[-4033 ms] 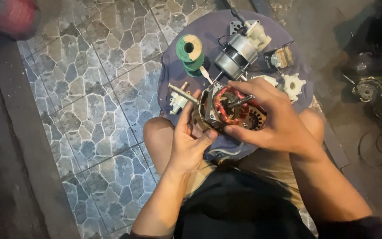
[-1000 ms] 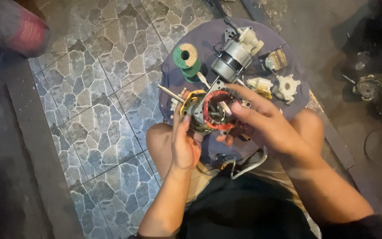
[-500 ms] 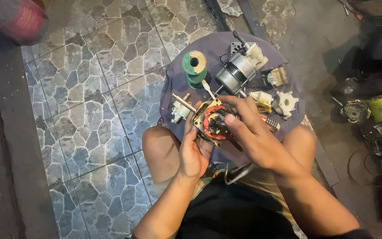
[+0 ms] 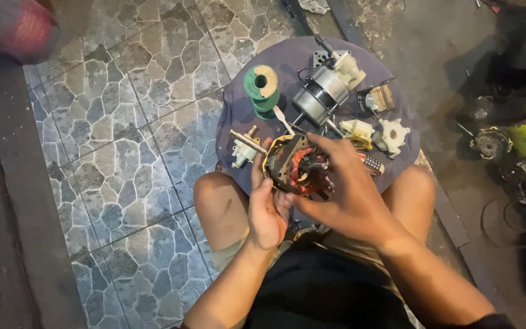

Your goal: The person cleans a disassembled motor part with a toothbrush, then reassembles the motor by inserting the rotor and securing the housing. They use a screwdriver to tighten screws on the motor casing.

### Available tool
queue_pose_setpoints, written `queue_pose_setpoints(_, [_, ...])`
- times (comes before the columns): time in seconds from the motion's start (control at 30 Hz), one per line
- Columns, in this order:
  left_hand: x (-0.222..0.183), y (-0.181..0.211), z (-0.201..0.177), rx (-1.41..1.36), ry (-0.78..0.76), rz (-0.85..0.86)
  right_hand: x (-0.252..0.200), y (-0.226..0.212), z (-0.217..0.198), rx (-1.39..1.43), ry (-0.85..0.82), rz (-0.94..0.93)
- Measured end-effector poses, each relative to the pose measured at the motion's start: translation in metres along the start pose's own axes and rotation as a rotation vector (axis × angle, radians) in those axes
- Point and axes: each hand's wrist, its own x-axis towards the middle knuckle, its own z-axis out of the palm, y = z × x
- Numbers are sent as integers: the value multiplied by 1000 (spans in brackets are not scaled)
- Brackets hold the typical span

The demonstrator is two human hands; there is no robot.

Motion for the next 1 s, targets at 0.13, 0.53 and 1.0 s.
queue_pose_setpoints(0.13, [-4,13,16,-76,-28,-3,-2,4,-3,66,42,-60])
queue_pose_setpoints(0.53, [-7,7,8,-67,-207,160,-7,11,-6,42,-10,-40])
queue_pose_setpoints(1.0, [-9,24,5,-14,-311,7,-4,-1,-20,36,-117,105])
